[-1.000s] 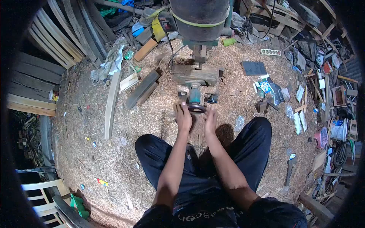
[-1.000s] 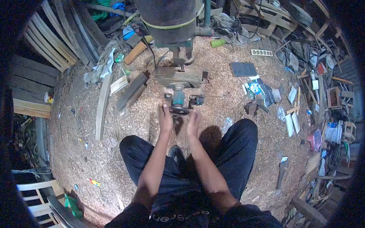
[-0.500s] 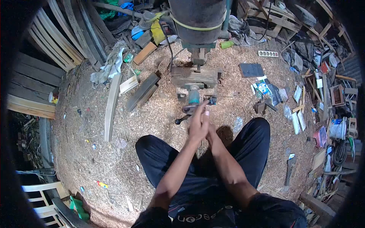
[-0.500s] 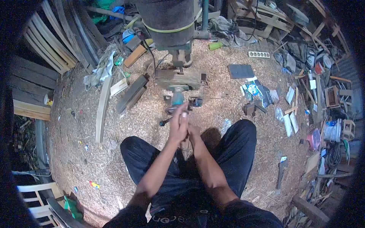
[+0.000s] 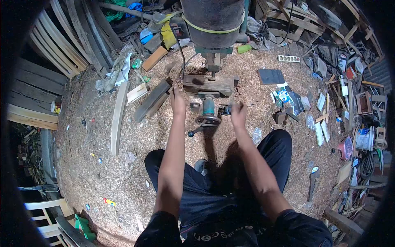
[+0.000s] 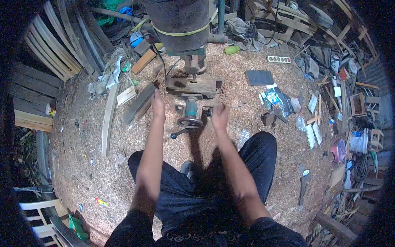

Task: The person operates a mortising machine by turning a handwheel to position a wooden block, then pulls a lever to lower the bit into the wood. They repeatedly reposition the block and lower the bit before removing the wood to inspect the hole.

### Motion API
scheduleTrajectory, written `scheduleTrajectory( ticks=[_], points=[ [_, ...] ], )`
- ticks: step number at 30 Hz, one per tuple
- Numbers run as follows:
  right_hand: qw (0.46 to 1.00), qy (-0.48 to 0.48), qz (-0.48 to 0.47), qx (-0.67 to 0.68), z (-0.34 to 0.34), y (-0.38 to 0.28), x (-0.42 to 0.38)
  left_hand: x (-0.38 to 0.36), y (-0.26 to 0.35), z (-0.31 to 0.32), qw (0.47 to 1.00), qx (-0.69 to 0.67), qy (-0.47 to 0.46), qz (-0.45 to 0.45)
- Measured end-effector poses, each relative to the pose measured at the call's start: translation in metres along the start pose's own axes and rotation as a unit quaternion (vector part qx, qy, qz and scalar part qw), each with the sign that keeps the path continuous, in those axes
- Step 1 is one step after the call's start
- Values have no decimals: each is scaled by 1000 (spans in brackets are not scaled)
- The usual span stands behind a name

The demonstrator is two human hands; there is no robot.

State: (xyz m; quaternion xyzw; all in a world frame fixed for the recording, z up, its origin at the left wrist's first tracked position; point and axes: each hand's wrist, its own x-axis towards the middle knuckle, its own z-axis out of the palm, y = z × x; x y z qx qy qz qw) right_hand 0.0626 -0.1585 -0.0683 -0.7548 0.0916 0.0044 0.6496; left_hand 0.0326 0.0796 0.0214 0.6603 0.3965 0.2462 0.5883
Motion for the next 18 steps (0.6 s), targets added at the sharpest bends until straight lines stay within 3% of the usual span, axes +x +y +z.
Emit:
scheduleTrajectory(
  ticks=[2,3,5,6,9,13,14,17,18],
  points=[
    [997,-34,-72,-8,11,-24,27,32,-21,9,991,-13,-111,-71],
    [993,-49,-111,-12,15,-33,40,31,-18,14,993,-15,-106,-48],
    [988,-137,-67,-10,17,-47,59,23,-17,27,995,-17,-98,-3],
    [983,-180,-42,-10,14,-49,64,17,-19,33,997,-6,-66,-29],
    [986,-166,9,1,9,-53,73,22,-19,26,986,-26,-164,-32],
    [990,-88,-47,97,-5,-59,61,9,-29,43,990,-27,-136,-15],
    [993,-85,-23,82,-12,-63,59,6,-22,38,988,35,-147,-3],
    [996,-81,24,32,-24,-70,66,-6,-5,32,969,-23,-236,-70],
    [996,-82,23,13,-25,-70,71,-2,-7,38,964,-105,-239,-39]
  ],
)
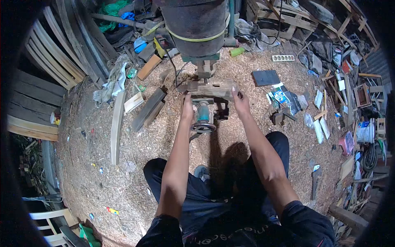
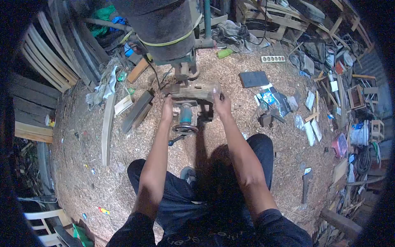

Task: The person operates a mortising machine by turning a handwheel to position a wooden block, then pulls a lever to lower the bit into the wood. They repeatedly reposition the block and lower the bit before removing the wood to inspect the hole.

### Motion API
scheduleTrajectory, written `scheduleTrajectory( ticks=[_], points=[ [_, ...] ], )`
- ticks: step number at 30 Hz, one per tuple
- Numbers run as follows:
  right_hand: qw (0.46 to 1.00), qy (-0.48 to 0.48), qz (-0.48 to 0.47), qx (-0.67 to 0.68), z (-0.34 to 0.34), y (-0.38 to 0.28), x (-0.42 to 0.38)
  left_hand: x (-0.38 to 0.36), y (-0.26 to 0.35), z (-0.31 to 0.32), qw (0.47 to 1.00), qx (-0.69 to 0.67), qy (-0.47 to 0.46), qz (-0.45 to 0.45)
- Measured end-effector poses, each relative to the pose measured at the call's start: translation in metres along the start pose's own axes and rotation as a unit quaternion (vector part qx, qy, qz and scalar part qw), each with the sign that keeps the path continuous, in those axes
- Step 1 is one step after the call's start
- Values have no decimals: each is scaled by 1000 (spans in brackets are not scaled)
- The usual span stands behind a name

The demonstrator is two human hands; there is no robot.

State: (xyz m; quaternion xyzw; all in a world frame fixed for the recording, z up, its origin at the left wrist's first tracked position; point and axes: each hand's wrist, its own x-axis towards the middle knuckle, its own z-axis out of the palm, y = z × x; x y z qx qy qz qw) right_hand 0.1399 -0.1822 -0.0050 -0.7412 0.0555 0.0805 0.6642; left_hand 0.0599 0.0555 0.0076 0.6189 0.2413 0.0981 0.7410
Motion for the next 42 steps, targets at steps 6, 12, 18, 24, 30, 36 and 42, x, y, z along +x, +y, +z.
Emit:
scheduleTrajectory(
  ticks=[6,12,18,24,30,36,42],
  points=[
    [994,101,25,-20,-24,-2,20,-1,0,35,999,15,-25,-18],
    [996,74,40,-8,-37,-1,25,0,-12,46,998,31,-45,16],
    [988,151,25,27,-27,22,32,-11,-11,66,992,126,-22,11],
    [988,86,110,61,-37,21,55,-25,5,77,996,83,-31,-15],
    [984,123,46,121,-28,48,72,-39,23,73,992,113,-57,-10],
    [982,92,-13,167,-88,41,86,-52,9,112,995,21,-93,27],
    [963,80,-239,99,-120,-77,5,-99,-16,127,981,-178,-24,78]
  ],
)
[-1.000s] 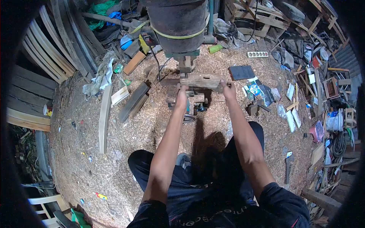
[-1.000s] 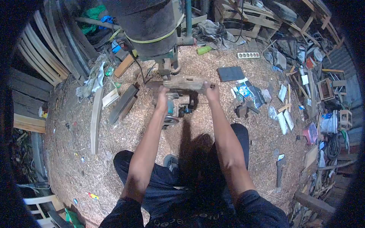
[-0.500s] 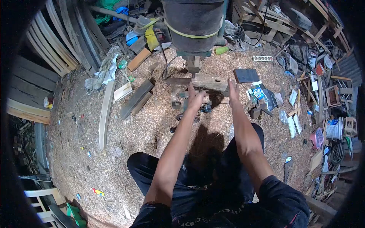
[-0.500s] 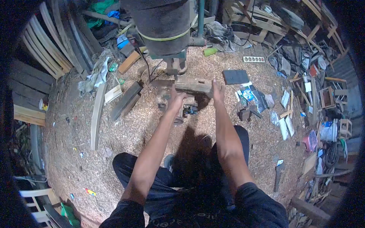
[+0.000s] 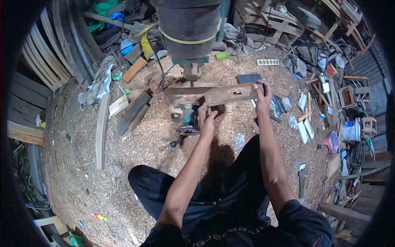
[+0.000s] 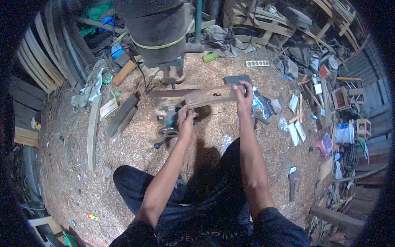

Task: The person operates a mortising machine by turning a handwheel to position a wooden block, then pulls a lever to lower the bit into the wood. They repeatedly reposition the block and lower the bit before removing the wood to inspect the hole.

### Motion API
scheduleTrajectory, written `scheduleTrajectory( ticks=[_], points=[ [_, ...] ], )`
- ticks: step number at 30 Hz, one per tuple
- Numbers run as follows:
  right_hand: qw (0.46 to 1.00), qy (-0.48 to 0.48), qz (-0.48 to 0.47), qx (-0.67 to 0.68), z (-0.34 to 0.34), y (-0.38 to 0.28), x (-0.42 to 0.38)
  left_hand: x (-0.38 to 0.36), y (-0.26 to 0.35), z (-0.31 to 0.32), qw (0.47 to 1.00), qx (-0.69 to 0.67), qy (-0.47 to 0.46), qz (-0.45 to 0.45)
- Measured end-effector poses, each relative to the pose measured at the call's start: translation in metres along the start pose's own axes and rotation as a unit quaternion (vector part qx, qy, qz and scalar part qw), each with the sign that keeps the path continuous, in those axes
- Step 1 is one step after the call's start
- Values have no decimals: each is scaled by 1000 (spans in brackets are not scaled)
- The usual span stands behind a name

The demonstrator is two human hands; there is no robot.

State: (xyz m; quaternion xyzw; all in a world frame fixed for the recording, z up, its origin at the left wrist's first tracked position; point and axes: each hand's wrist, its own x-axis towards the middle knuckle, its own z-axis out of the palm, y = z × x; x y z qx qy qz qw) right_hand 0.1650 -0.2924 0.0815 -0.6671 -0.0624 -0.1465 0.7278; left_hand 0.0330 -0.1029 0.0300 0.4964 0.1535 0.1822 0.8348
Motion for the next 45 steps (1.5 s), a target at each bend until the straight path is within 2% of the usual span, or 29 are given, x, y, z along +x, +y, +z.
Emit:
scheduleTrajectory(
  ticks=[1,7,11,12,15,16,21,24,26,33,39,45],
  points=[
    [1000,-13,-25,6,3,-24,-10,-12,10,0,998,-58,-9,9],
    [994,-30,-69,85,19,-109,-46,-71,92,0,997,-71,34,16],
    [981,-40,-76,175,30,-129,-66,-111,154,3,994,4,21,110],
    [978,-47,-84,187,37,-135,-73,-113,153,-3,988,29,28,150],
    [970,-18,3,242,57,-154,-98,-127,173,-16,982,51,41,176],
    [968,-26,-4,248,59,-162,-110,-133,178,-15,973,11,57,224],
    [951,-32,32,305,66,-181,-138,-170,223,-16,962,54,74,256],
    [939,-32,51,338,63,-200,-156,-180,224,-28,952,67,74,288],
    [941,-41,31,334,61,-214,-169,-186,222,-32,947,51,79,307],
    [953,-55,-93,284,51,-257,-199,-202,227,-25,946,-1,85,313],
    [946,-42,-94,308,43,-265,-198,-210,236,-6,944,-34,86,316],
    [931,-44,-31,361,35,-262,-196,-222,246,4,932,-1,84,352]
  ],
)
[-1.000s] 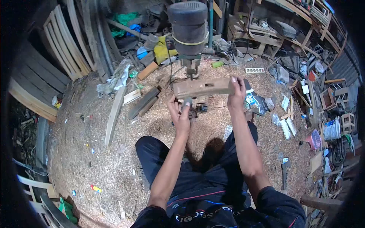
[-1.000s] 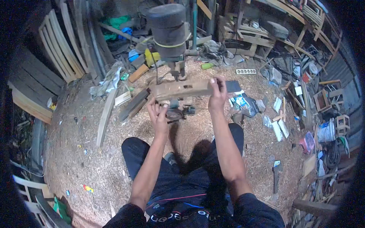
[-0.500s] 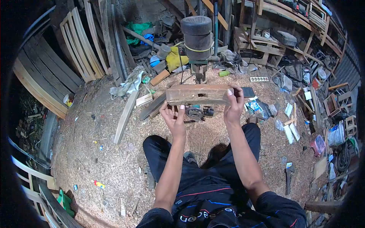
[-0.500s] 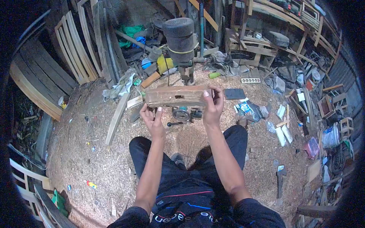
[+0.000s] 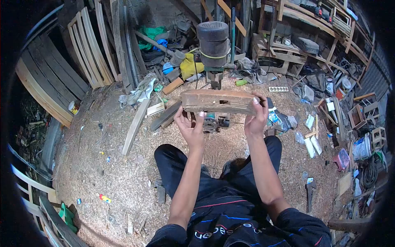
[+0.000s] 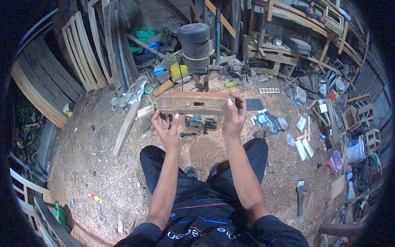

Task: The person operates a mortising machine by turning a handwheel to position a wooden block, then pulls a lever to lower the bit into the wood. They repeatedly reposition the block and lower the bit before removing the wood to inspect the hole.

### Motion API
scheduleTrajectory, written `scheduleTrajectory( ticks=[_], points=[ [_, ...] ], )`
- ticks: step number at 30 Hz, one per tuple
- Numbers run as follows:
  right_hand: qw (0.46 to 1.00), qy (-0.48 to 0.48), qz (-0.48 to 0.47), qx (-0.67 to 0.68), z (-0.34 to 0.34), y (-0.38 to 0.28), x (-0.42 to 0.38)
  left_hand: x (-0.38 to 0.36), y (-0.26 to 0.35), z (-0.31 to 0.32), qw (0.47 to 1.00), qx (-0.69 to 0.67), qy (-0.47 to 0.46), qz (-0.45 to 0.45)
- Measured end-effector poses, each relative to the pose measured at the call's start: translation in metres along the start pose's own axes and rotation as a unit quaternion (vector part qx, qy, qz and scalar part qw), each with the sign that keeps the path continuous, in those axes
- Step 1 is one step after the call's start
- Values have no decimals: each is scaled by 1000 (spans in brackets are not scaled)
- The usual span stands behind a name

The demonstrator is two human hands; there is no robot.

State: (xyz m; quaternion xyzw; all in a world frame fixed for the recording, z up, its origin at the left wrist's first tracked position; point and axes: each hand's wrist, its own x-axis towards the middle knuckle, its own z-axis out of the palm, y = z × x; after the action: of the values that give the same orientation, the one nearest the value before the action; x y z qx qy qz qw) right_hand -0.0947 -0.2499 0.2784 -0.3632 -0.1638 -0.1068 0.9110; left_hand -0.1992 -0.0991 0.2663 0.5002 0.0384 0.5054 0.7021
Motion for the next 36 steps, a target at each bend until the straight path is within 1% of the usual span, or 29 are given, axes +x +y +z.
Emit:
scheduleTrajectory(
  ticks=[6,9,12,15,18,21,24,30,36],
  points=[
    [999,27,22,9,8,-11,-5,-5,13,2,998,64,3,7],
    [998,47,40,-12,9,-15,-7,-5,19,3,993,118,12,14],
    [998,46,45,-26,8,-17,-9,-7,30,7,993,117,13,14],
    [999,25,35,9,11,-22,-13,-9,39,12,996,82,18,9],
    [999,-3,8,42,7,-18,-10,-9,36,10,995,84,8,55],
    [998,-18,12,55,5,-19,-8,-10,38,11,996,70,14,53],
    [997,-27,-9,70,6,-18,-7,-8,36,10,997,55,11,57],
    [996,-65,-40,55,5,-19,-5,-10,33,9,998,13,21,54],
    [995,-68,-50,50,7,-22,-7,-10,35,7,998,10,20,50]
  ],
)
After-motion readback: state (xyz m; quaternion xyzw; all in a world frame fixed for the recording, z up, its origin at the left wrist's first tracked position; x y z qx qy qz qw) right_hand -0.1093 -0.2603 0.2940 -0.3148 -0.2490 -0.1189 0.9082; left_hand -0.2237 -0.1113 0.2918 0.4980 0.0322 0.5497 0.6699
